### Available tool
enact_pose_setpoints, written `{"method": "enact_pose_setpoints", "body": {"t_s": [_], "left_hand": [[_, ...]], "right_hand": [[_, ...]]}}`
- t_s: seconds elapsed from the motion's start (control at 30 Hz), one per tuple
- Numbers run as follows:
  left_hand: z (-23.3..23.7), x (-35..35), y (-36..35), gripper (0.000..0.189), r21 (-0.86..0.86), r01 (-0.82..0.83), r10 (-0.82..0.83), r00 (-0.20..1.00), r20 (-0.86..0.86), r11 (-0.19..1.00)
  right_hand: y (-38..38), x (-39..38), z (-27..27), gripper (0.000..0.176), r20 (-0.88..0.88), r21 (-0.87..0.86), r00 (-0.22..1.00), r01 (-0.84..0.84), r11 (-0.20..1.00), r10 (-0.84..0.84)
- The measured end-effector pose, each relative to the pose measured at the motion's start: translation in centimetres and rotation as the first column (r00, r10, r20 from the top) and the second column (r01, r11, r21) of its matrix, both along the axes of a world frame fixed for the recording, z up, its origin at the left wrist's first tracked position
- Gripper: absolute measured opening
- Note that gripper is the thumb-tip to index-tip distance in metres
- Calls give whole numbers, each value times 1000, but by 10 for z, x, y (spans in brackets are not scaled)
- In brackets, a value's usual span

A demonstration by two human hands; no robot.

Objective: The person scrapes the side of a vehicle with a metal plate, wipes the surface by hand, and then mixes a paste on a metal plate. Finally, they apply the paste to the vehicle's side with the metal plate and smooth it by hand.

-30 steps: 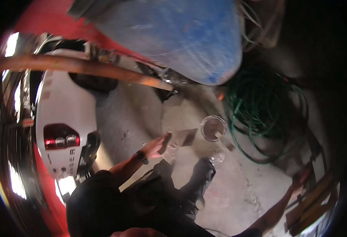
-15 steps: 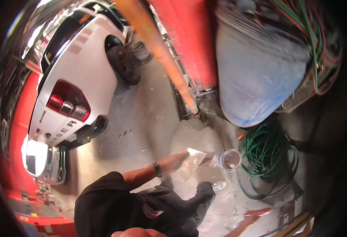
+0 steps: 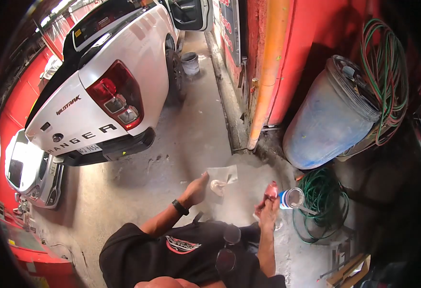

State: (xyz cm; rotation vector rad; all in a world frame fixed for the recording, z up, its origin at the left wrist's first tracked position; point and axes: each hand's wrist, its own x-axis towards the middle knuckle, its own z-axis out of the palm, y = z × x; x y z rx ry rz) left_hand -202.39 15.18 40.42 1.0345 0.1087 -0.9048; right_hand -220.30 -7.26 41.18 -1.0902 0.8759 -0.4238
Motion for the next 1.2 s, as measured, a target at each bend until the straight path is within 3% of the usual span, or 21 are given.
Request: {"method": "enact_pose_setpoints", "body": {"t_s": [0.07,0.1,0.13,0.2,0.3,0.33,0.4,0.47,0.57,0.87,0.97,1.07,1.2], "left_hand": [[9,4,18,39,-105,-58,55,998,-33,993],[-42,19,27,44,-109,-79,84,996,37,991],[-42,23,33,49,85,-69,33,927,373,994],[-24,28,33,53,13,-168,162,965,205,986],[12,36,36,49,-196,-115,107,993,-47,974],[31,35,34,49,-224,-94,81,994,-69,970],[82,27,25,44,-160,-115,106,992,-63,980],[76,33,25,44,-199,-90,82,995,-51,976],[77,43,19,44,-211,-64,56,997,-44,975],[105,39,11,45,-257,-16,8,1000,-29,966],[101,40,16,43,-241,16,-21,1000,-16,970],[106,38,21,42,-211,37,-36,999,8,977],[105,40,30,42,-162,86,-84,996,22,983]], "right_hand": [[18,20,28,22,20,-96,994,-103,990,105],[24,24,33,27,52,-150,987,-146,978,155],[28,27,38,32,74,-201,977,-182,962,201],[32,39,36,39,89,-450,965,-182,874,247],[36,47,82,33,-11,-406,926,-349,845,377],[37,52,89,28,-6,-407,912,-376,832,409],[24,66,74,22,-12,-656,902,-333,678,432],[32,66,83,17,-23,-723,899,-318,614,438],[38,67,104,12,-32,-611,907,-351,710,421],[43,68,118,30,79,-577,854,-381,722,514],[40,71,123,27,-32,-815,866,-312,489,500],[45,67,133,20,-120,-585,857,-469,662,502],[52,62,131,16,0,-421,789,-557,716,614]]}}
